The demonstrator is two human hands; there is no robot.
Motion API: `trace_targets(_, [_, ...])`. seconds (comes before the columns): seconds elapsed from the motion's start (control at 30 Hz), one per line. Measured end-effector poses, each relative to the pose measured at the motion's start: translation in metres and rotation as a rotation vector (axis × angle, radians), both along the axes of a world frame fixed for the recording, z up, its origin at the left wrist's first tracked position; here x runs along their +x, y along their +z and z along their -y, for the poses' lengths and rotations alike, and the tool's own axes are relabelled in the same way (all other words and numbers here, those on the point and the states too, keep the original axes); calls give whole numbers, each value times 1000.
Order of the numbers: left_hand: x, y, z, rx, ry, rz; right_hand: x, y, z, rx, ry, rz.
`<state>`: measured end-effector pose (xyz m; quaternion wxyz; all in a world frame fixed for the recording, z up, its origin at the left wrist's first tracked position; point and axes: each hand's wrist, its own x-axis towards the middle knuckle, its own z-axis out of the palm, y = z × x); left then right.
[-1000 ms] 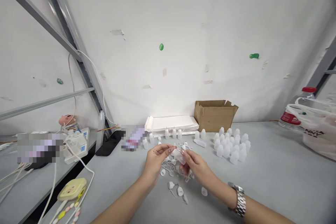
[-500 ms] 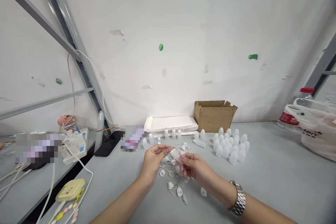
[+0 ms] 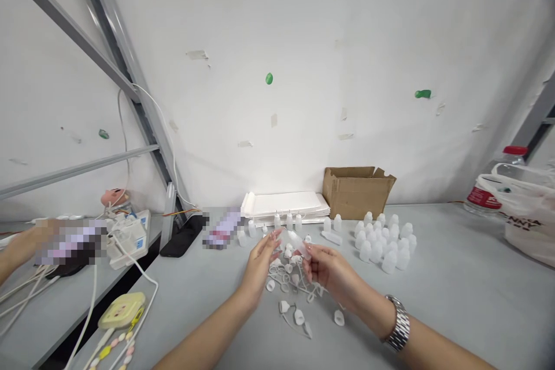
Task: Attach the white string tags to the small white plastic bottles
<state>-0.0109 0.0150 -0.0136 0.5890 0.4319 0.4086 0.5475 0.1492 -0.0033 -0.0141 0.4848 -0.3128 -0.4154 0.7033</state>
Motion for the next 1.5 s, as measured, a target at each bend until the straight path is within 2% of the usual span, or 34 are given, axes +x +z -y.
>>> trace_targets(0.1, [1,0,0,-105,-88,140,3,-3,-3,-23,8,-93])
trace_targets(0.2, [0,1,-1,-128,-137,218,3,-5,-4,-61,4,-100])
trace_targets(0.4, [-7,2,-9,-138,-44,283,2,-3,-3,-57,7,-44])
trace_targets(0.53, [-10,3,-13,-177,34,241,1,0,0,-23,-1,51])
trace_targets(0.77, [-10,-1,-17,-263,24,238,-1,5,2,-9,-3,114])
trace_targets(0.83, [-10,-2,-17,-268,22,225,0,5,1,29,-31,192])
trace_targets(0.9, [-10,-3,-17,-263,27,205,1,4,1,150,-91,366])
trace_targets(0.97, [-10,-4,-17,-257,47,178,3,0,2,392,-180,629])
trace_targets(1.07, [-11,-6,-16,-253,93,118,3,-7,6,975,-299,1051])
trace_targets(1.13, [-11,-6,-16,-255,119,89,3,-10,8,1343,-323,1261])
trace_targets(1.2, [-11,-6,-17,-258,129,83,2,-10,10,1554,-326,1393])
trace_targets(1.3, [-10,-4,-17,-244,131,108,2,-7,10,1663,-345,1459])
trace_targets(1.5, [-10,-3,-19,-248,128,140,4,-3,10,1671,-398,1460])
